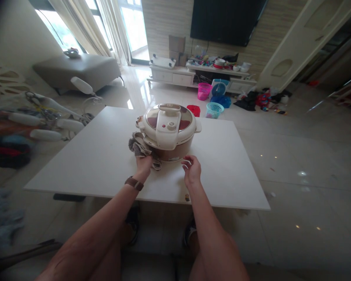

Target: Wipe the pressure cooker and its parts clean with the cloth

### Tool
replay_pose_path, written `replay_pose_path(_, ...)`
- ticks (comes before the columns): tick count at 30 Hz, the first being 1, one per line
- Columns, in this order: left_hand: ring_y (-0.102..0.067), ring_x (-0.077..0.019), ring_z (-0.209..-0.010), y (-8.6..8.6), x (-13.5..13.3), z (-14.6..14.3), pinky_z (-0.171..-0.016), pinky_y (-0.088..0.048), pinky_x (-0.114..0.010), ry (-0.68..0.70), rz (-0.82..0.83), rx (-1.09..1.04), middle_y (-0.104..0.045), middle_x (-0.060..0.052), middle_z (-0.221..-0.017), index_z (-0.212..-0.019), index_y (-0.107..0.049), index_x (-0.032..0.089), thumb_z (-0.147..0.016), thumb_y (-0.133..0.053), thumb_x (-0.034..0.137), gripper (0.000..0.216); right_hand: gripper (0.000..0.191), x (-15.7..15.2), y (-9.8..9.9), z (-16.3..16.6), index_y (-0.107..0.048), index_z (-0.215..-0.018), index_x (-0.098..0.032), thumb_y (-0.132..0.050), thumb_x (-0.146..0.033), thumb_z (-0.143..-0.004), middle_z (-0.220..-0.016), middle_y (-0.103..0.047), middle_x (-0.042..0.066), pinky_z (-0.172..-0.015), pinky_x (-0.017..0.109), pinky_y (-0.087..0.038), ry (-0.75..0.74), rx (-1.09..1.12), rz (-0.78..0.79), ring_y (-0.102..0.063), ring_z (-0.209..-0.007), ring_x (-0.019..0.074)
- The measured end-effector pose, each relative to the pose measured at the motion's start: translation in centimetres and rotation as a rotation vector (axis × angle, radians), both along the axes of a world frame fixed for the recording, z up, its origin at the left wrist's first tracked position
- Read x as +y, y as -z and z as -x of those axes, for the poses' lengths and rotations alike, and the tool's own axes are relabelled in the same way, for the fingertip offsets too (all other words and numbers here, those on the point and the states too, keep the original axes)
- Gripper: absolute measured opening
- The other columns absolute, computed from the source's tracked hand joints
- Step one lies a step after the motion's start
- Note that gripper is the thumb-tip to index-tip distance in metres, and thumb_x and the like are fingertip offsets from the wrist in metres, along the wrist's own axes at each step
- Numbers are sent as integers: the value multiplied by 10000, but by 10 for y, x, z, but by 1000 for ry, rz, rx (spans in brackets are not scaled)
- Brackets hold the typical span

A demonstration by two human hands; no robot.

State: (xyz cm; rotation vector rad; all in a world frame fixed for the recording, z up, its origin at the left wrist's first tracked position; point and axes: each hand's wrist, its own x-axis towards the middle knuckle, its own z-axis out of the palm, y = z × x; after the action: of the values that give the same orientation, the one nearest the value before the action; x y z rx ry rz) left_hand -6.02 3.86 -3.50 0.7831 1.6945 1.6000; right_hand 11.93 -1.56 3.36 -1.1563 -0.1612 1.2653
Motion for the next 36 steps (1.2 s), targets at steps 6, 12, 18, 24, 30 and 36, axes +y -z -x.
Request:
replay_pose_path(6,-723,-308,-1281,1,5,4,-1161,-537,-401,-23,-43,-39,-824,-99,-1158,-1264,-738,198,-618,-704,19,671,66,4,6,5,-647,-717,-229,-668,-292,-718,-714,-700,-31,-543,248,-411,-61,-23,-21,-599,-573,106)
replay_pose_path(12,-731,-310,-1257,0,4,2,-1147,-537,-376,-44,-11,-58,-828,-94,-1083,-1222,-740,186,-591,-708,16,655,75,3,7,10,-658,-712,-221,-665,-296,-707,-700,-697,-27,-532,228,-401,-60,-13,-12,-605,-576,99)
replay_pose_path(18,-715,-316,-1289,4,5,5,-1170,-523,-403,-35,-14,-38,-822,-97,-1118,-1233,-738,204,-596,-709,17,665,63,1,5,9,-667,-684,-210,-648,-269,-697,-681,-692,-27,-528,210,-404,-45,8,9,-598,-564,90)
replay_pose_path(24,-698,-300,-1324,6,4,3,-1183,-510,-397,-15,-26,-20,-811,-85,-1208,-1167,-747,228,-608,-701,13,600,52,3,7,11,-661,-705,-216,-642,-264,-714,-693,-704,-28,-526,226,-402,-48,5,3,-601,-563,94)
replay_pose_path(30,-740,-302,-1229,0,-28,-24,-1184,-521,-444,32,0,-16,-822,-83,-1133,-1077,-766,233,-682,-703,38,445,52,1,7,19,-660,-699,-218,-643,-266,-711,-686,-692,-31,-524,221,-406,-49,-3,3,-599,-558,92)
replay_pose_path(36,-747,-312,-1199,-9,-58,-44,-1146,-548,-456,165,40,-126,-818,-108,-1024,-916,-754,215,-696,-698,4,311,40,1,9,15,-648,-709,-222,-647,-261,-697,-699,-703,-33,-529,226,-412,-40,-18,-11,-604,-567,96)
